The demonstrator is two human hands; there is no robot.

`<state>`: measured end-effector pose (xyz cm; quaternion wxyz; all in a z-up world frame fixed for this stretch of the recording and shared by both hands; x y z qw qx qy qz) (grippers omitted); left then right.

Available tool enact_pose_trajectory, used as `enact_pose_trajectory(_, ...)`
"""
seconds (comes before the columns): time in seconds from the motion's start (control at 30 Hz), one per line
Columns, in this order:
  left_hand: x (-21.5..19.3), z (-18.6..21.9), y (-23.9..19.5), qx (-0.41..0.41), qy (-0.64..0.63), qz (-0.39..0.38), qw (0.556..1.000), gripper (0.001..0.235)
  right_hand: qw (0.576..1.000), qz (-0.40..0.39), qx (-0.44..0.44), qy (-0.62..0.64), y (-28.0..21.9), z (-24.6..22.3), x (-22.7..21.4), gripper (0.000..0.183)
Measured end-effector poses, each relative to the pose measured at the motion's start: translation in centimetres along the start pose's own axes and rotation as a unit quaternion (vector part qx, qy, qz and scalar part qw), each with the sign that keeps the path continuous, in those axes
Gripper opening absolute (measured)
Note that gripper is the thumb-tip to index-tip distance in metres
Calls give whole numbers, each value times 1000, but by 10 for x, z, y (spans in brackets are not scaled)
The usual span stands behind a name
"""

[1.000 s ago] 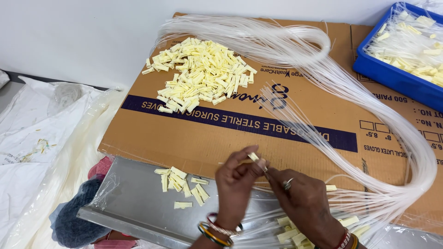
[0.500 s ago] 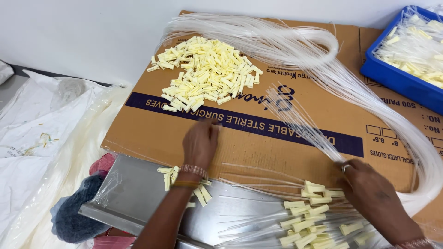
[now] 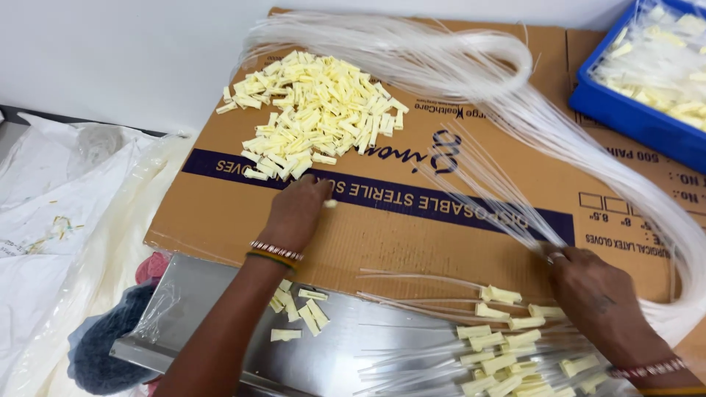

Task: The recorder is manually assembling small medical tube components by sliding yellow plastic connectors onto clear plastic tubes.

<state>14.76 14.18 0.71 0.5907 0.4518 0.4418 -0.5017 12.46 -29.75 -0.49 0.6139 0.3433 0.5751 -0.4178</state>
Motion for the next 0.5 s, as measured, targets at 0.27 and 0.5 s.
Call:
enact_pose_trajectory(0.27,30,58,-12,75,-99,116,986,24,993,92,-62,-50,40,-25,-1,18)
enact_pose_trajectory(0.5,44,42,-38,-196,-618,-26,761,26,978,183,-80,59,30,-53,-37,22)
Point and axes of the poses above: each hand's wrist, its own y-axis towards the middle knuckle, its own x-axis out of the palm, z = x × y, the point moved 4 cm from there along y, towards the middle knuckle, and after that the axes turned 8 degrees about -x, right-handed, at the moved point
